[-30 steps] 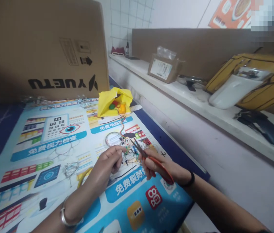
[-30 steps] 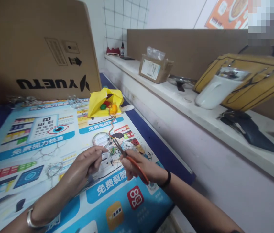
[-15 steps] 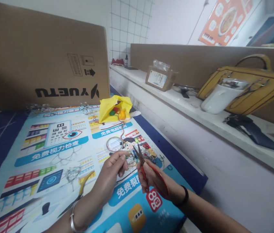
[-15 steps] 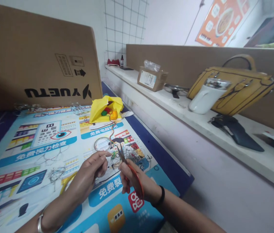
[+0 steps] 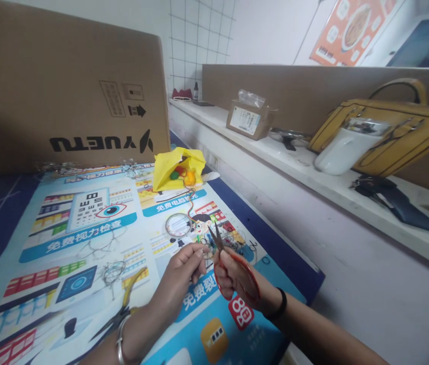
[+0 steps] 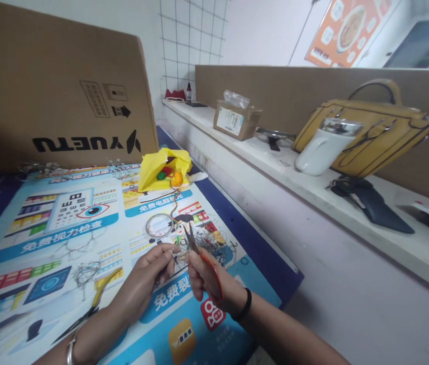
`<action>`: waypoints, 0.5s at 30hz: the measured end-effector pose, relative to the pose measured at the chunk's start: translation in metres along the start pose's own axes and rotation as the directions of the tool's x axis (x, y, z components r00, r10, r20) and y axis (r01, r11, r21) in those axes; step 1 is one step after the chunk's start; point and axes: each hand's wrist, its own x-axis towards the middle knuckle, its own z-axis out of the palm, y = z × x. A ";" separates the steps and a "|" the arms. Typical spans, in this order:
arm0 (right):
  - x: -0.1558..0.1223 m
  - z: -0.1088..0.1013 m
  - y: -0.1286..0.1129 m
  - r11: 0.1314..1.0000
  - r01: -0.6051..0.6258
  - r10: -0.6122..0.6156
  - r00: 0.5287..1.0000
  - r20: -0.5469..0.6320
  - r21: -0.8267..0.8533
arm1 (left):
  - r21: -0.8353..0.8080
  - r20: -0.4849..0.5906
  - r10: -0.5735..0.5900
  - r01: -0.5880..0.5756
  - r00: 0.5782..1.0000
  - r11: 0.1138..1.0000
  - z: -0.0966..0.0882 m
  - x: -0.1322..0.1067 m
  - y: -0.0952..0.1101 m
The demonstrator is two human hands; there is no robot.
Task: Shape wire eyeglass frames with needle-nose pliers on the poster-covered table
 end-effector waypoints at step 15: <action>0.006 0.000 0.014 0.996 0.047 -0.051 0.998 -0.044 -0.078 | 0.040 -0.019 0.010 -0.009 1.000 0.999 -0.003 0.004 -0.008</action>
